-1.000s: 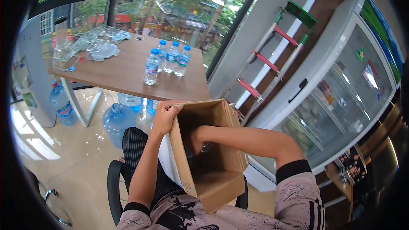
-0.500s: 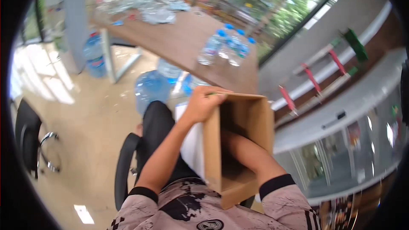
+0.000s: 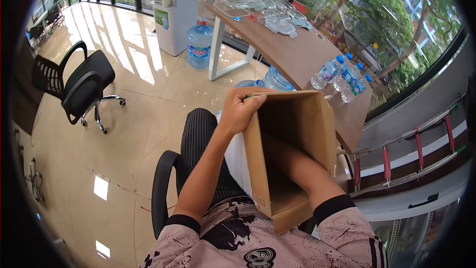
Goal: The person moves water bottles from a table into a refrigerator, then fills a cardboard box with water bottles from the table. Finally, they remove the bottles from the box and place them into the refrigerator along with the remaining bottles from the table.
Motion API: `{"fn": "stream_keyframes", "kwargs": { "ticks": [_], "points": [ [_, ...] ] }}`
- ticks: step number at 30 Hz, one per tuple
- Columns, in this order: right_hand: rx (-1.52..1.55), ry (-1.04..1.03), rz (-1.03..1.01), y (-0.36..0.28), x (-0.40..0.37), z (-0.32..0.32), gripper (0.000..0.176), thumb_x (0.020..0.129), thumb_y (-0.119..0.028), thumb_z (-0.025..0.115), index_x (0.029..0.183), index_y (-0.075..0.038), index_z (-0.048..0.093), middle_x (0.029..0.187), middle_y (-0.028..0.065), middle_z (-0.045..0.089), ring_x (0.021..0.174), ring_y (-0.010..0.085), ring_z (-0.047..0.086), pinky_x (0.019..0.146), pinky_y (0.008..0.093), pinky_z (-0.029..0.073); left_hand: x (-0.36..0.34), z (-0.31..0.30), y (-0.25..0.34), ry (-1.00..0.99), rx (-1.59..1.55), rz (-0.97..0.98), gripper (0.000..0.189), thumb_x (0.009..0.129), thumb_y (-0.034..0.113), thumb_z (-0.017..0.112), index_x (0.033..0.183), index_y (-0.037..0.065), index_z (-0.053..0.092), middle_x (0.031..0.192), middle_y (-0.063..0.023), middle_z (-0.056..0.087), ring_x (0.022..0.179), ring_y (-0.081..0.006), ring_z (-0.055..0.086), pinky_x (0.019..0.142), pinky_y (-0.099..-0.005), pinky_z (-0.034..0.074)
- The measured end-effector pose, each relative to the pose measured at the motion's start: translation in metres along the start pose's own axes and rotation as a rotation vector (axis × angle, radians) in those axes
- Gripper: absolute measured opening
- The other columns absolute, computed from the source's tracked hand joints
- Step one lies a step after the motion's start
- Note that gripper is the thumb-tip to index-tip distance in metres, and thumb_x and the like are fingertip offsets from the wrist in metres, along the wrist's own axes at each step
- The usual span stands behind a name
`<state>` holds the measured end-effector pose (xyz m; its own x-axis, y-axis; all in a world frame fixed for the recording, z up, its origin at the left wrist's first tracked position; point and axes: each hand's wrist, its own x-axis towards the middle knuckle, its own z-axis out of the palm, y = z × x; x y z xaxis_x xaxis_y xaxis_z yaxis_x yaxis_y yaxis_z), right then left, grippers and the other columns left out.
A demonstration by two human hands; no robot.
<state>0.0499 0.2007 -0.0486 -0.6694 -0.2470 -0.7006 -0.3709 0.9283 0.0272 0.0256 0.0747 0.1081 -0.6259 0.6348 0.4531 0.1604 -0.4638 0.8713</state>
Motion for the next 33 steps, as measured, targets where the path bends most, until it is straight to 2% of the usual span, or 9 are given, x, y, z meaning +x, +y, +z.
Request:
{"fn": "stream_keyframes", "kwargs": {
  "ticks": [8, 10, 12, 14, 18, 22, 23, 26, 33],
  "points": [
    [-0.078, 0.323, -0.329, -0.052, 0.015, -0.021, 0.049, 0.067, -0.034, 0.073, 0.108, -0.007, 0.066, 0.106, 0.0146, 0.066, 0.100, 0.0270, 0.062, 0.085, 0.0411, 0.048, -0.050, -0.050, 0.028, 0.308, 0.123, 0.077, 0.041, 0.080, 0.028, 0.053, 0.097, -0.006, 0.068, 0.092, -0.0112, 0.069, 0.088, -0.0173, 0.062, 0.084, -0.0286, 0.046],
    [-0.279, 0.084, -0.403, -0.096, -0.095, -0.119, 0.040, 0.067, -0.029, 0.075, 0.098, -0.005, 0.069, 0.097, 0.0153, 0.068, 0.094, 0.0302, 0.064, 0.083, 0.0387, 0.049, -0.062, -0.056, 0.033, 0.346, 0.034, 0.090, 0.045, 0.079, 0.029, 0.052, 0.098, -0.009, 0.066, 0.093, -0.0142, 0.068, 0.088, -0.0184, 0.062, 0.084, -0.0283, 0.046],
    [0.026, 0.136, -0.321, -0.096, -0.179, -0.173, 0.041, 0.069, -0.028, 0.074, 0.099, -0.001, 0.064, 0.095, 0.0156, 0.067, 0.089, 0.0328, 0.064, 0.078, 0.0393, 0.050, -0.067, -0.058, 0.043, 0.369, 0.070, 0.134, 0.045, 0.079, 0.028, 0.051, 0.097, -0.010, 0.066, 0.091, -0.0140, 0.068, 0.085, -0.0184, 0.063, 0.081, -0.0272, 0.047],
    [0.358, 0.506, -0.553, -0.057, -0.217, -0.184, 0.031, 0.076, -0.023, 0.072, 0.095, -0.003, 0.059, 0.080, 0.0125, 0.066, 0.078, 0.0264, 0.065, 0.069, 0.0353, 0.050, -0.070, -0.057, 0.044, 0.402, 0.043, 0.139, 0.044, 0.078, 0.027, 0.051, 0.096, -0.010, 0.066, 0.090, -0.0135, 0.068, 0.083, -0.0178, 0.063, 0.079, -0.0265, 0.048],
    [0.852, 1.466, -0.319, 0.040, -0.253, -0.167, 0.018, 0.081, -0.013, 0.069, 0.090, -0.005, 0.057, 0.076, 0.0015, 0.058, 0.067, 0.0072, 0.057, 0.061, 0.0218, 0.046, -0.069, -0.056, 0.043, 0.426, 0.100, 0.108, 0.044, 0.077, 0.027, 0.050, 0.094, -0.010, 0.067, 0.085, -0.0125, 0.068, 0.076, -0.0158, 0.062, 0.073, -0.0249, 0.048],
    [0.907, 2.225, 0.613, 0.151, -0.227, -0.093, 0.052, 0.074, -0.038, 0.077, 0.096, 0.001, 0.052, 0.081, 0.0064, 0.054, 0.072, 0.0142, 0.053, 0.064, 0.0289, 0.046, -0.057, -0.052, 0.034, 0.395, 0.104, 0.085, 0.047, 0.077, 0.031, 0.049, 0.094, -0.009, 0.067, 0.083, -0.0127, 0.067, 0.075, -0.0155, 0.061, 0.071, -0.0242, 0.047],
    [0.912, 2.239, 0.628, 0.168, -0.212, -0.072, 0.052, 0.074, -0.038, 0.077, 0.096, 0.001, 0.052, 0.081, 0.0064, 0.054, 0.072, 0.0142, 0.053, 0.064, 0.0289, 0.046, -0.054, -0.050, 0.033, 0.376, 0.109, 0.084, 0.047, 0.077, 0.031, 0.049, 0.094, -0.009, 0.067, 0.083, -0.0127, 0.067, 0.075, -0.0155, 0.061, 0.071, -0.0242, 0.047],
    [0.706, 2.137, 1.243, 0.173, -0.186, -0.039, 0.084, 0.060, -0.054, 0.080, 0.108, 0.005, 0.045, 0.103, 0.0179, 0.052, 0.092, 0.0298, 0.052, 0.081, 0.0401, 0.043, -0.042, -0.042, 0.030, 0.311, 0.105, 0.059, 0.049, 0.077, 0.032, 0.049, 0.094, -0.010, 0.066, 0.085, -0.0138, 0.067, 0.076, -0.0162, 0.061, 0.072, -0.0249, 0.047],
    [0.792, 1.792, 1.371, 0.189, -0.166, -0.022, 0.081, 0.059, -0.043, 0.081, 0.115, 0.004, 0.046, 0.109, 0.0224, 0.056, 0.103, 0.0372, 0.055, 0.086, 0.0420, 0.045, -0.004, -0.021, -0.004, 0.121, 0.035, 0.000, 0.055, 0.076, 0.036, 0.045, 0.095, -0.012, 0.065, 0.088, -0.0170, 0.067, 0.081, -0.0208, 0.062, 0.076, -0.0289, 0.047]
  ]
}}
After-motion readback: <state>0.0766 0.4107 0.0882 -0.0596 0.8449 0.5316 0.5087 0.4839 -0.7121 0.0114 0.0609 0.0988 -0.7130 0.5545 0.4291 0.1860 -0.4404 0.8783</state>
